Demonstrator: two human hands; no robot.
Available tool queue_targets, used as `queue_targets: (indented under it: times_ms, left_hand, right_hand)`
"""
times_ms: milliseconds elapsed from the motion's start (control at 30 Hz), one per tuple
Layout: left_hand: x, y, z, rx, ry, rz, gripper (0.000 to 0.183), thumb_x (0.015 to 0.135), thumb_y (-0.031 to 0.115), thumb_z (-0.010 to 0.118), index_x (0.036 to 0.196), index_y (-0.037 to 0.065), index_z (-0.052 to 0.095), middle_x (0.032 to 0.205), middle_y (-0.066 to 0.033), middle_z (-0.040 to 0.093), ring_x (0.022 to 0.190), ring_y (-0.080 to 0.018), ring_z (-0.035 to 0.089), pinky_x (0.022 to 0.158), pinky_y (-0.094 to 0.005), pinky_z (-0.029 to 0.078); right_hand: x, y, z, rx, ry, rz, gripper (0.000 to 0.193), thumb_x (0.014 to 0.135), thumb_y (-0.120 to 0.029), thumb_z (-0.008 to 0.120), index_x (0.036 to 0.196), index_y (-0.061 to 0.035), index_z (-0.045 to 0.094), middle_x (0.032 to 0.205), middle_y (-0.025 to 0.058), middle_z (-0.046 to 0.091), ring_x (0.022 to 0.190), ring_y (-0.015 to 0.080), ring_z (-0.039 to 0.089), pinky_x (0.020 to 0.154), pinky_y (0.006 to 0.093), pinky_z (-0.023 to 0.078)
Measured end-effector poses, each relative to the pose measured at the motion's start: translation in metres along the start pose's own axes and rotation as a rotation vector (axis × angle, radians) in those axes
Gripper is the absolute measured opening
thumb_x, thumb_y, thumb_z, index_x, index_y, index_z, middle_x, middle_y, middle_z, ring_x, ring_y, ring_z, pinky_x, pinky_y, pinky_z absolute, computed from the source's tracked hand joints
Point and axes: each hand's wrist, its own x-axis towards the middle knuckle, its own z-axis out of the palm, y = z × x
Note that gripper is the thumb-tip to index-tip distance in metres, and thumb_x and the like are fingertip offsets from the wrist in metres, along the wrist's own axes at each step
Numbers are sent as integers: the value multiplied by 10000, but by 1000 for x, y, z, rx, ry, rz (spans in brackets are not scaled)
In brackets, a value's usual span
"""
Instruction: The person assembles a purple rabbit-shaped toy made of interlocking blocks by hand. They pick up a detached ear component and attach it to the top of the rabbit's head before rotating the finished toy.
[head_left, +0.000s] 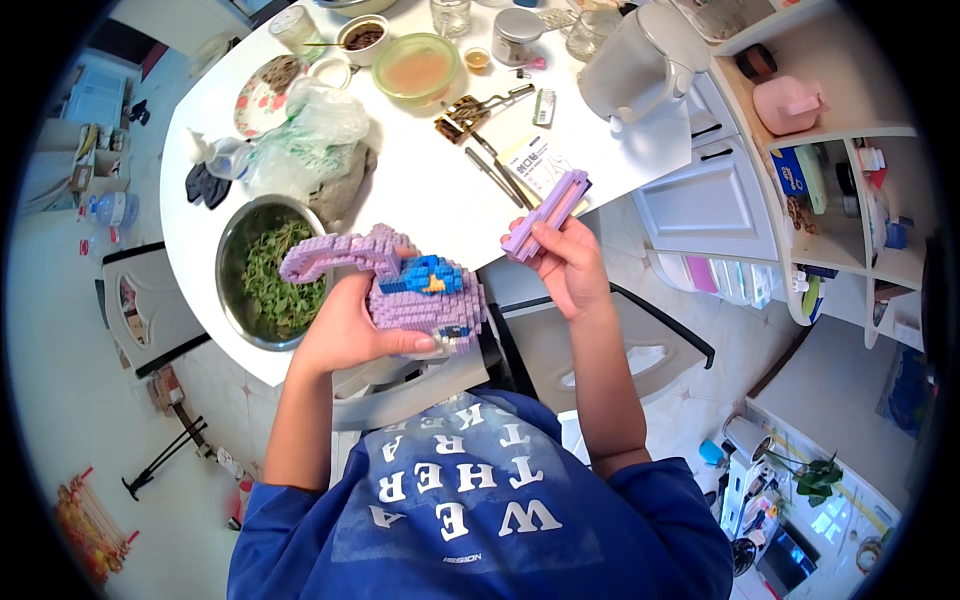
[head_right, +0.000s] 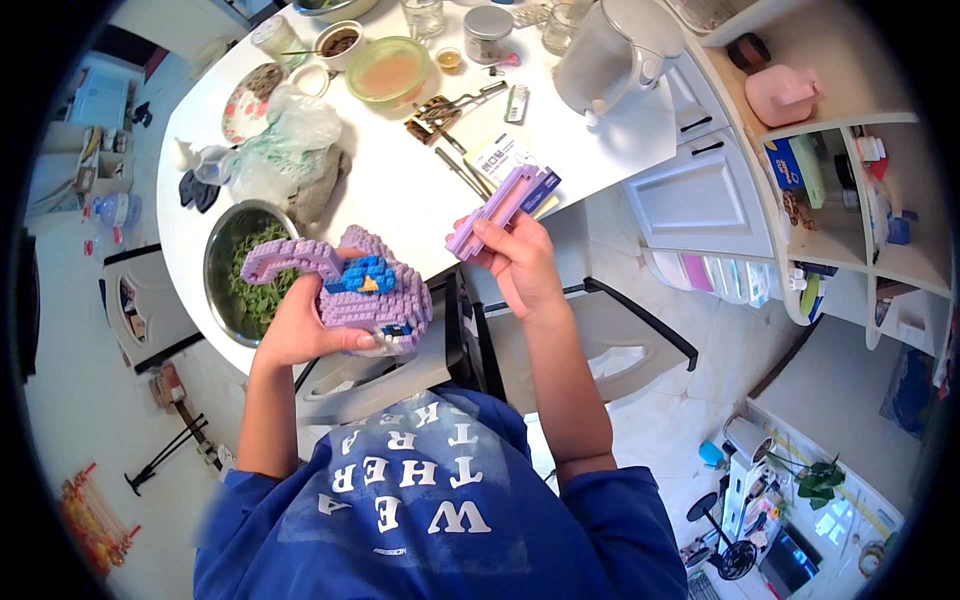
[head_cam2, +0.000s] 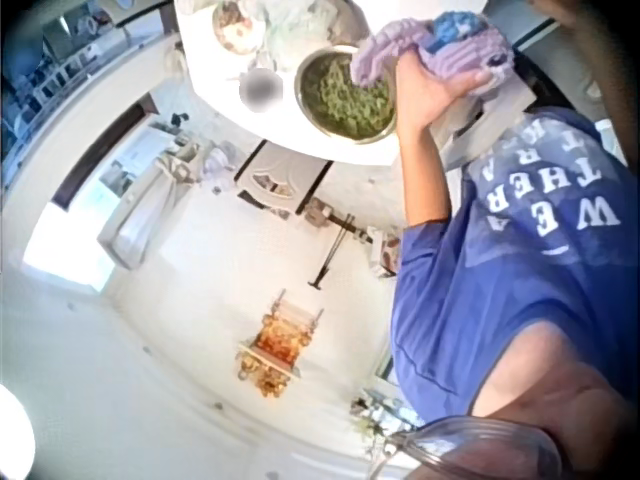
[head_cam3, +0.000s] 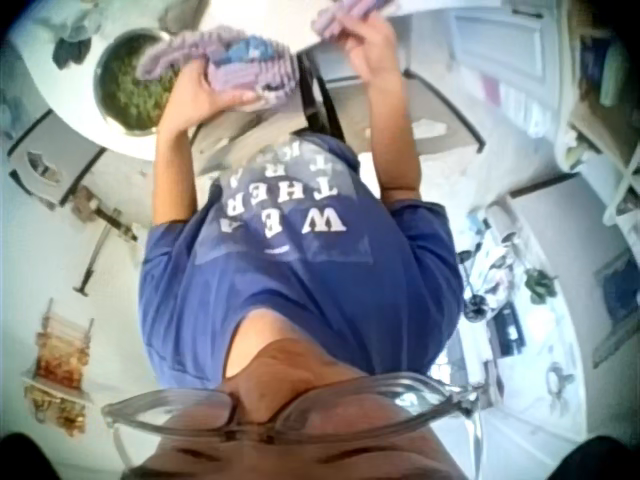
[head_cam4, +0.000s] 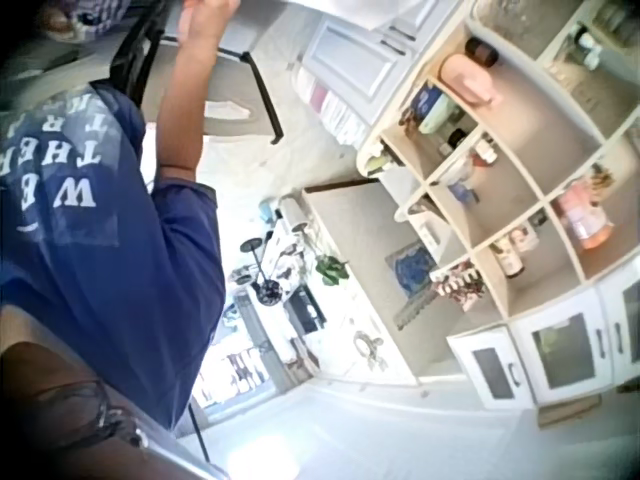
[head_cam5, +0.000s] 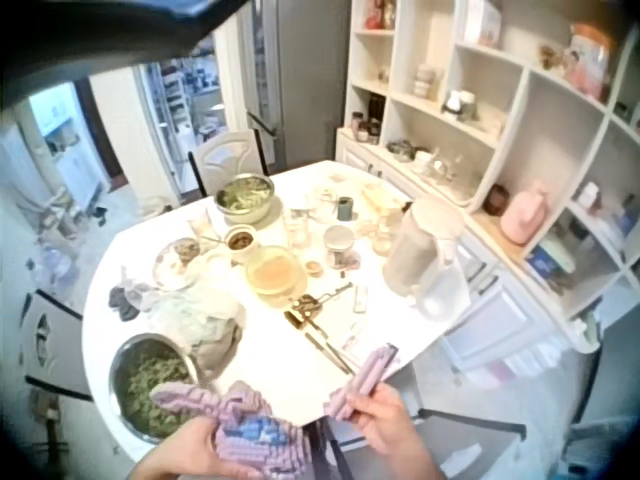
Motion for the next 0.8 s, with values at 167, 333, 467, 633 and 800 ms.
queue_targets:
  times_ms: [167, 333, 467, 633, 800]
  left_hand:
    - [-51, -2, -6, 136, 88, 196, 969, 512, 253, 952, 1302, 6, 449, 1229, -110, 530, 1137, -216, 538, 997, -351, 435]
    - [-90, 2, -14, 89, 157, 305, 1017, 477, 262, 961, 1304, 20, 420, 1252, -107, 502, 1179, -231, 506, 1027, -357, 406]
    - [-114, -7, -21, -53, 153, 456, 958, 501, 201, 953, 1279, 31, 420, 1266, -112, 500, 1193, -219, 497, 1042, -357, 400]
    - [-148, -14, -34, 53, 237, 582, 992, 494, 224, 963, 1292, 14, 413, 1273, -125, 517, 1177, -218, 515, 1021, -358, 414]
    - [-171, -26, -46, 166, 361, 664, 924, 545, 230, 940, 1282, 8, 428, 1273, -153, 508, 1193, -248, 512, 1025, -381, 416]
  right_hand:
    - [-27, -6, 54, -46, -154, -40, 366, 863, -80, 648, 1163, 38, 475, 1067, 199, 626, 999, 290, 647, 910, 394, 518]
    - [-59, -6, 104, -161, -304, -171, 358, 809, -31, 696, 1098, 15, 490, 1004, 176, 640, 1011, 268, 643, 894, 377, 526]
    - [-84, 2, 136, -260, -346, -276, 392, 771, 24, 731, 1080, 20, 490, 993, 197, 646, 1037, 283, 644, 901, 398, 526]
    - [-117, 20, 165, -403, -394, -455, 401, 748, 73, 745, 1062, 19, 502, 1012, 245, 671, 990, 273, 668, 870, 372, 547]
    - [-140, 38, 187, -504, -475, -578, 393, 723, 125, 744, 1020, 15, 512, 1016, 232, 679, 991, 251, 670, 865, 345, 548]
